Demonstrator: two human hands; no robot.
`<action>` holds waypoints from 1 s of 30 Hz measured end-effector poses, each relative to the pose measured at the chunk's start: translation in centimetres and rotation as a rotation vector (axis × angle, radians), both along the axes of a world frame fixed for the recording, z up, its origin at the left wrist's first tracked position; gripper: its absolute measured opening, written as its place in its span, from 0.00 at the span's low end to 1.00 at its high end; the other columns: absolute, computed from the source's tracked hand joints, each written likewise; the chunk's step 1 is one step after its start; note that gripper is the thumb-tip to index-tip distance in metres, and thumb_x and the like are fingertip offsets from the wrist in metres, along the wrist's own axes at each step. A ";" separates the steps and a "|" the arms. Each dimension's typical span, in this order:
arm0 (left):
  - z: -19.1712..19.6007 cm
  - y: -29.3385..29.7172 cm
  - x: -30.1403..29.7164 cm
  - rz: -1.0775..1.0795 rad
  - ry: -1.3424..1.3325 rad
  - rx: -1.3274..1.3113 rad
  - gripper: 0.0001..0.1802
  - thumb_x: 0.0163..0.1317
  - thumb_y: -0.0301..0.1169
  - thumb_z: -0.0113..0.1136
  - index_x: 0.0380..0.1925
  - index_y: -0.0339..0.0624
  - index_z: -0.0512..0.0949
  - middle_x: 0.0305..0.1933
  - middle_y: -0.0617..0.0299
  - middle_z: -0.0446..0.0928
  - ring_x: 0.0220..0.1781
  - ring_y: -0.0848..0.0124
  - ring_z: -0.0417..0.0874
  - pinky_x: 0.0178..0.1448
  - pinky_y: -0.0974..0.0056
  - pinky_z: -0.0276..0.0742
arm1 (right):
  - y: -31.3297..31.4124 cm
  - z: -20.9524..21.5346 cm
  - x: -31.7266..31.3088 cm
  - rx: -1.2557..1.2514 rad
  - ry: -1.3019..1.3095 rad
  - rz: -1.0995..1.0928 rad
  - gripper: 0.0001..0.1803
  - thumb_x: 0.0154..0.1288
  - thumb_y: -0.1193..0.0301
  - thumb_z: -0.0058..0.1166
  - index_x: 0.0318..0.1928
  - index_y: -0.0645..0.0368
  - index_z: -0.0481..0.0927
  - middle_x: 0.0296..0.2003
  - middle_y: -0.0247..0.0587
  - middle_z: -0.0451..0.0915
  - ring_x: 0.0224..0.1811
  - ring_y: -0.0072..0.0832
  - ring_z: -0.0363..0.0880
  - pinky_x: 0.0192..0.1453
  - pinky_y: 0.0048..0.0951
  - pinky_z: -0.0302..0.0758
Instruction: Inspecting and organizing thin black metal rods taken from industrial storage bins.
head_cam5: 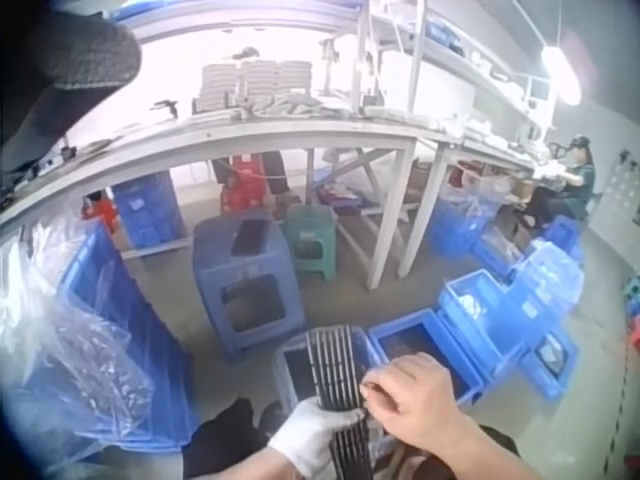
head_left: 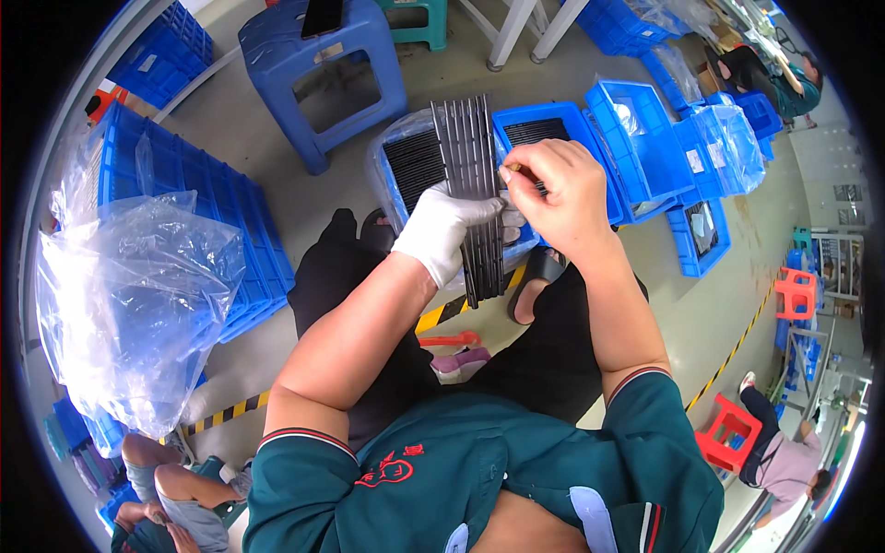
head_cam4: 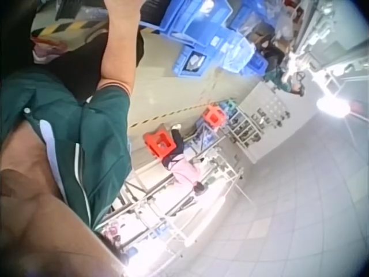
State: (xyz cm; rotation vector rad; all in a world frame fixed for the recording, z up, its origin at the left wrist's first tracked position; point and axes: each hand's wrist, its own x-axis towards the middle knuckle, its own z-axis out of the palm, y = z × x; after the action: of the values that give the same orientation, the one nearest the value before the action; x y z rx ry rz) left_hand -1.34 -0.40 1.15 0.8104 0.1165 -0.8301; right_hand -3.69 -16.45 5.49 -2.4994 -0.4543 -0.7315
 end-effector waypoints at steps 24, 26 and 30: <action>0.8 -0.1 0.4 0.003 0.064 -0.063 0.14 0.59 0.18 0.57 0.46 0.31 0.76 0.38 0.52 0.80 0.38 0.61 0.84 0.45 0.58 0.83 | 0.8 -0.9 0.0 0.537 0.215 -0.115 0.06 0.54 0.78 0.64 0.34 0.61 0.83 0.26 0.36 0.81 0.28 0.22 0.78 0.34 0.22 0.73; 0.6 -0.1 0.5 0.010 0.072 -0.082 0.14 0.59 0.18 0.57 0.47 0.31 0.76 0.39 0.52 0.80 0.39 0.61 0.84 0.46 0.58 0.83 | 0.7 -1.2 0.1 0.547 0.243 -0.129 0.06 0.54 0.78 0.64 0.34 0.61 0.83 0.26 0.36 0.81 0.28 0.21 0.78 0.34 0.22 0.74; 0.3 0.0 0.7 0.008 0.079 -0.095 0.15 0.60 0.18 0.57 0.48 0.31 0.76 0.40 0.52 0.80 0.40 0.61 0.85 0.46 0.57 0.84 | 0.6 -1.1 0.2 0.547 0.238 -0.119 0.06 0.54 0.78 0.64 0.34 0.61 0.83 0.27 0.36 0.82 0.28 0.21 0.78 0.34 0.21 0.74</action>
State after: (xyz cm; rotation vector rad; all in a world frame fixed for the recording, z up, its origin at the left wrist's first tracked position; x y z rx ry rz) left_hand -0.66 -0.39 1.41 0.6881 0.1491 -0.8542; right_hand -3.48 -15.89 4.38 -2.0662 -0.0102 -0.5057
